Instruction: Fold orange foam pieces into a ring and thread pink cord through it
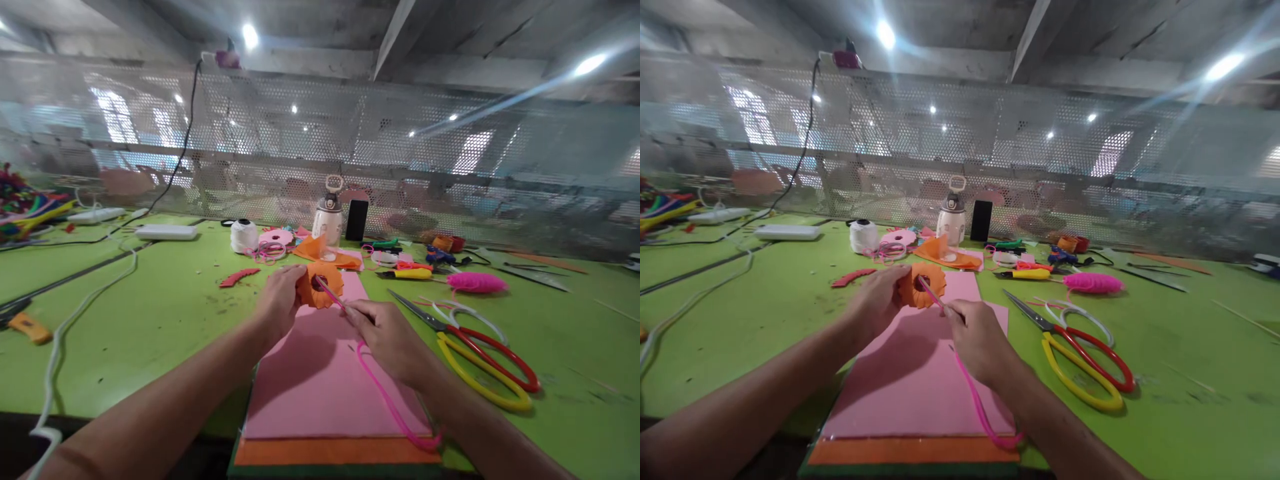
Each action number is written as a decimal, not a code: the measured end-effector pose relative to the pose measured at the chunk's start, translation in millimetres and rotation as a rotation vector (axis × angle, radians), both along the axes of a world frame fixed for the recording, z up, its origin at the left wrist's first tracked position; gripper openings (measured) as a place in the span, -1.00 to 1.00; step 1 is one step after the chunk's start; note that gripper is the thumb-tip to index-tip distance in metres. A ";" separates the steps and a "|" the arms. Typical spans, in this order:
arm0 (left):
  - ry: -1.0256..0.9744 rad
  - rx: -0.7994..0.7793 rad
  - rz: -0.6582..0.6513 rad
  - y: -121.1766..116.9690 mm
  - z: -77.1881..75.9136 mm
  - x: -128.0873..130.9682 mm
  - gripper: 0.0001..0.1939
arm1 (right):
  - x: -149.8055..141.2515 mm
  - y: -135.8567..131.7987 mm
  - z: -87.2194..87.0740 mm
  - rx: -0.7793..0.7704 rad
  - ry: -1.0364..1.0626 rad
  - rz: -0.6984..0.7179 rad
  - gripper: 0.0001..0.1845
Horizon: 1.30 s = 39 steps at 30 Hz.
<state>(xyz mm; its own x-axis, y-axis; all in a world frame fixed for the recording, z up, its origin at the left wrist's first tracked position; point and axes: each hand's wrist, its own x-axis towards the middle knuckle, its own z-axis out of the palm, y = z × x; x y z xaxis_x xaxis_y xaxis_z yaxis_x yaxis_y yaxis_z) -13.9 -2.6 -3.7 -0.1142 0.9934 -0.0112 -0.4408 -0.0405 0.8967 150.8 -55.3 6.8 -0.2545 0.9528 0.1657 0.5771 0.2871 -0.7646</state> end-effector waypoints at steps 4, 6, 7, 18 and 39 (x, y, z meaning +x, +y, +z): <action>0.052 0.025 -0.042 -1.3 -1.1 0.1 -0.88 | -1.3 -0.5 3.2 -0.012 -0.006 0.001 -0.68; 0.063 0.056 -0.042 -2.3 -0.6 0.0 -0.89 | -1.5 -0.6 3.7 -0.009 -0.002 0.003 -0.69; 0.067 0.066 -0.044 -2.9 0.1 0.1 -0.89 | -1.4 -0.5 3.5 -0.013 0.006 0.005 -0.69; 0.055 0.086 -0.068 -7.2 6.7 0.2 -0.91 | -3.6 -0.9 -2.7 -0.042 0.063 -0.010 -0.65; 0.112 0.053 0.008 -6.8 3.6 2.6 -0.88 | -2.7 1.0 -2.7 -0.055 0.045 -0.016 -0.67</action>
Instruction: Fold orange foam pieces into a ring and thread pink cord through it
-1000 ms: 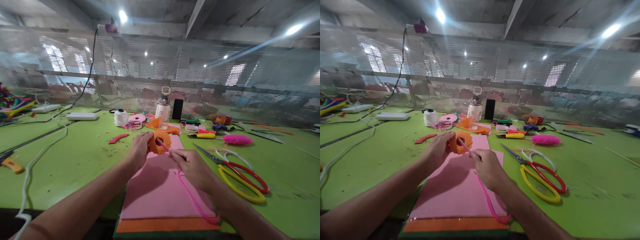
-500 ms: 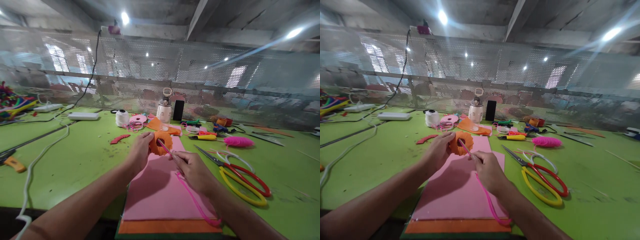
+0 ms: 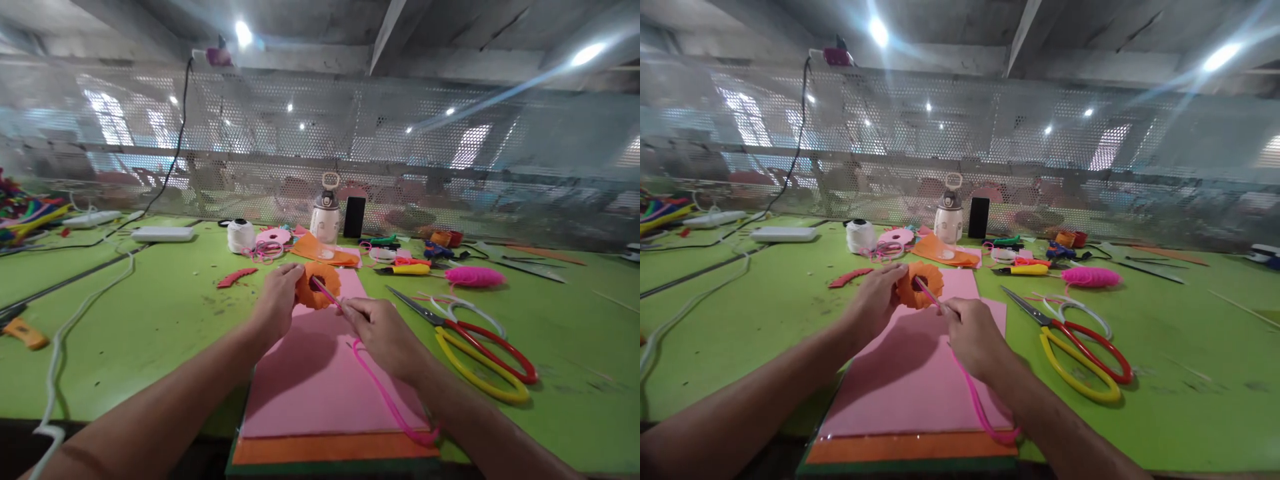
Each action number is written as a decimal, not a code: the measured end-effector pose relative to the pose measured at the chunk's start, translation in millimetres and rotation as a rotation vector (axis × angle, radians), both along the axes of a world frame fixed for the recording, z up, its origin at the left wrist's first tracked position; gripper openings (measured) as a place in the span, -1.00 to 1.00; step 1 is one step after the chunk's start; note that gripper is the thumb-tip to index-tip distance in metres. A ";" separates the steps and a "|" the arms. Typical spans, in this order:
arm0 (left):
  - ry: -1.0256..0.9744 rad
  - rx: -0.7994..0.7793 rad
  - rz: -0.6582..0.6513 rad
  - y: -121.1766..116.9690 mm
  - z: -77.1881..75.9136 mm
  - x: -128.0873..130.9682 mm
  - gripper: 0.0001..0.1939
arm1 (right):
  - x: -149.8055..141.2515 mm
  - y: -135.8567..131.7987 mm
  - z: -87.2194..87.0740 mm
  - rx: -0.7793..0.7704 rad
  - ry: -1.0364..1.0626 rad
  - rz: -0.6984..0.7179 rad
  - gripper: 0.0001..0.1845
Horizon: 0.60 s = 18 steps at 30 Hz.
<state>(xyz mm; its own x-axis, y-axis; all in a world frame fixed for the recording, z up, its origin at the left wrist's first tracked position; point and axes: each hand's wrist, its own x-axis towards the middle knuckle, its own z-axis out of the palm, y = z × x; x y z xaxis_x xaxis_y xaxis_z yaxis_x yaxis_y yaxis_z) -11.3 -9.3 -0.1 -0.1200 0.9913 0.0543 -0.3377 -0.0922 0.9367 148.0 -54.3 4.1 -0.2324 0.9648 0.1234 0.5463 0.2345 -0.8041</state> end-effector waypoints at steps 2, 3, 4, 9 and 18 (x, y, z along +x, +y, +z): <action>0.011 0.012 -0.016 -0.6 1.1 0.1 -0.87 | -0.2 0.2 -2.7 -0.051 0.051 -0.017 -0.68; 0.013 0.017 -0.024 -0.9 1.4 0.0 -0.87 | -0.5 0.2 -4.3 -0.077 0.087 -0.020 -0.69; 0.010 0.022 -0.031 -1.3 1.6 -0.1 -0.87 | -1.0 0.1 -5.7 -0.108 0.132 -0.021 -0.69; -0.063 -0.006 -0.043 -2.5 3.1 -0.1 -0.91 | -4.0 -1.1 -7.7 -0.260 0.364 -0.001 -0.67; -0.070 -0.079 -0.077 5.3 2.6 -5.1 -0.88 | 0.0 0.1 -6.3 -0.327 0.346 0.002 -0.70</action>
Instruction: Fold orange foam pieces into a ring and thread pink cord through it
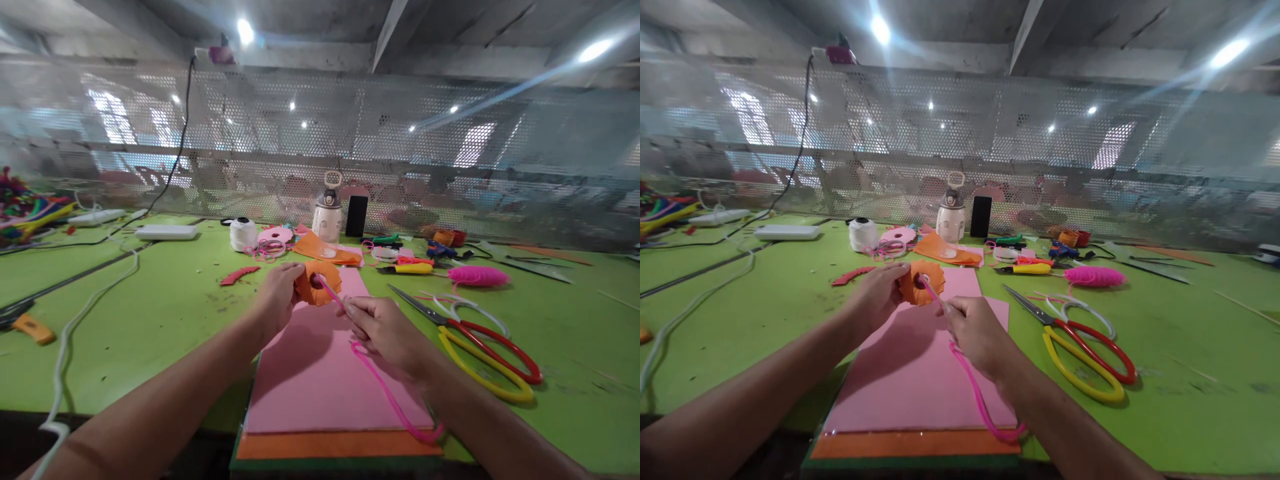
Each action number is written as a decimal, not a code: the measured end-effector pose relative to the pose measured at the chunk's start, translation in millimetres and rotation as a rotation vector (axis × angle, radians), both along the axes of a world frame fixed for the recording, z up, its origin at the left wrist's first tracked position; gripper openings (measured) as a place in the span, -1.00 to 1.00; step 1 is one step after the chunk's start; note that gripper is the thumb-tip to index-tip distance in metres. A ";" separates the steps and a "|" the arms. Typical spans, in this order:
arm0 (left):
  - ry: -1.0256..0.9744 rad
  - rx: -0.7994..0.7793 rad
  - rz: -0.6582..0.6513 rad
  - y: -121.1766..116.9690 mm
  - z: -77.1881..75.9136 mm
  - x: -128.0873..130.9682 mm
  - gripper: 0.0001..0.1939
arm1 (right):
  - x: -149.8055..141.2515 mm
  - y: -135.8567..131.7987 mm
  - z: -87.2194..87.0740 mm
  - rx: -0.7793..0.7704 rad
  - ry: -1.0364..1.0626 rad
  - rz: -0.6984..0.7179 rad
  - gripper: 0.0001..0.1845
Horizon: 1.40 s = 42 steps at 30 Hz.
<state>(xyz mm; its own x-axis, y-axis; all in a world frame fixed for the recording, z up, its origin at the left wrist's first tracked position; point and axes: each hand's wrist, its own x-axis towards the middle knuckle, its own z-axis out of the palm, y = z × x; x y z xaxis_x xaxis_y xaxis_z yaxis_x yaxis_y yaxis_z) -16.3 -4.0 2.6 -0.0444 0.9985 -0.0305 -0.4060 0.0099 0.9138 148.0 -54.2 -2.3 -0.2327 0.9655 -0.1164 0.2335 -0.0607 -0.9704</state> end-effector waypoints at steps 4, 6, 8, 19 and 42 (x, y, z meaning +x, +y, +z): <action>-0.015 0.002 -0.078 -2.1 1.5 -1.2 -0.88 | 2.3 0.5 0.9 -0.032 0.006 -0.016 -0.69; -0.027 0.025 -0.119 -3.6 3.0 -1.7 -0.83 | 3.0 0.5 1.5 -0.028 0.006 -0.019 -0.69; -0.044 0.036 -0.149 -4.7 4.8 -2.8 -0.82 | 3.5 0.0 3.0 -0.015 0.006 -0.020 -0.68; -0.020 -0.141 -0.086 4.3 4.7 -11.4 -0.69 | 4.9 -4.1 11.8 -0.056 0.155 0.026 -0.74; 0.065 -0.222 -0.120 9.6 -2.9 -12.9 -0.83 | 6.0 -6.1 10.3 -0.011 0.174 0.115 -0.76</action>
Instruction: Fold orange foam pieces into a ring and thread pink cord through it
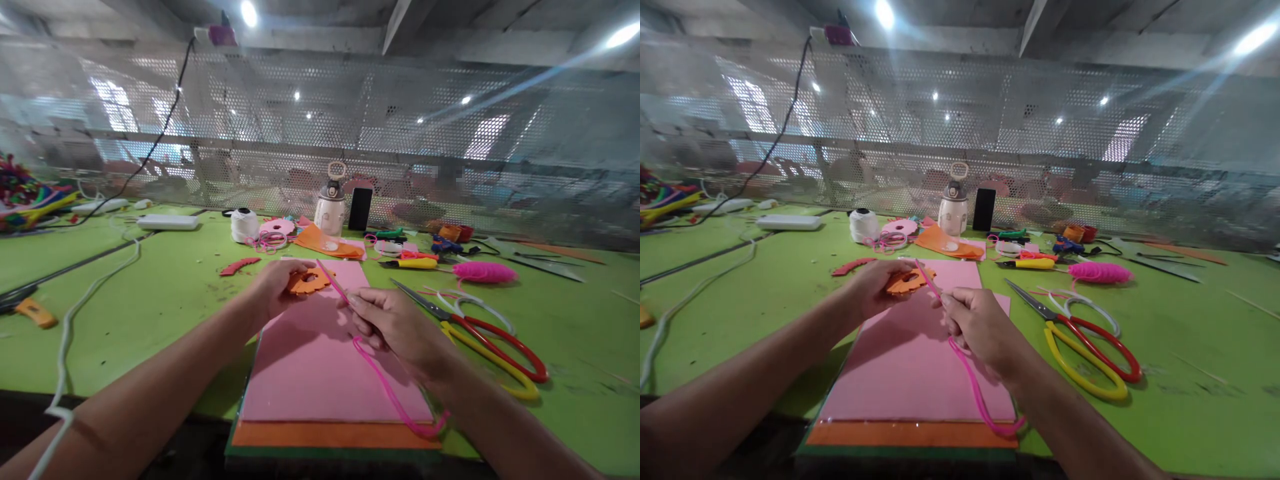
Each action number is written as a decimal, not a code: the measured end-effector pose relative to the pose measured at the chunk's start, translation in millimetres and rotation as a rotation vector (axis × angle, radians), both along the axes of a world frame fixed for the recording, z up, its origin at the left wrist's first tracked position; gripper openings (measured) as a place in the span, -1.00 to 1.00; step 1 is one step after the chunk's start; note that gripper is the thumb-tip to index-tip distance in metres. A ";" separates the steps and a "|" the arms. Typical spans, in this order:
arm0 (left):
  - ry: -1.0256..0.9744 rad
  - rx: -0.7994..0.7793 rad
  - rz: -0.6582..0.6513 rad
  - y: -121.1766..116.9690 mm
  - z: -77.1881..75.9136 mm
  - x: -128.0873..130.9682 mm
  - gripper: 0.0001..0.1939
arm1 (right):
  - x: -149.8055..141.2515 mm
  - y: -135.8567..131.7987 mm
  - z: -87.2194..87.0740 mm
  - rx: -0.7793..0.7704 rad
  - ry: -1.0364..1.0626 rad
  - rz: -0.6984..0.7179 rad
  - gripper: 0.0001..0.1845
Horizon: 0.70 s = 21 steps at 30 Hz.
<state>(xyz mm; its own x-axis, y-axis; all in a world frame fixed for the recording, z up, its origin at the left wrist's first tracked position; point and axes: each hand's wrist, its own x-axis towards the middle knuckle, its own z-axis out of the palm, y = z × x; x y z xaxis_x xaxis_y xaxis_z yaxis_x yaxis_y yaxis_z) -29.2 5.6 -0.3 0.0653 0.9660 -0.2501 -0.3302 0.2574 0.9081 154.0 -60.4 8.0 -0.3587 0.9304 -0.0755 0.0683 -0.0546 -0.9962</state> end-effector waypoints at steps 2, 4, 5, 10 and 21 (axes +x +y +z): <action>0.018 -0.001 0.002 -0.4 -0.5 -0.4 -0.83 | -0.4 -0.4 0.2 0.026 -0.025 0.012 -0.74; 0.037 -0.007 0.019 -1.4 0.2 -0.3 -0.82 | -0.7 -1.2 0.5 0.047 -0.056 0.012 -0.72; 0.043 -0.009 0.032 -1.8 0.8 -0.1 -0.82 | -0.8 -1.7 0.7 0.052 -0.070 0.010 -0.71; 0.045 -0.017 0.078 -1.9 1.6 1.8 -0.93 | -1.0 -2.6 1.1 0.099 -0.140 -0.003 -0.71; 0.067 -0.006 0.089 -1.1 3.8 2.2 -0.93 | 1.7 -0.2 0.0 0.250 -0.288 0.026 -0.65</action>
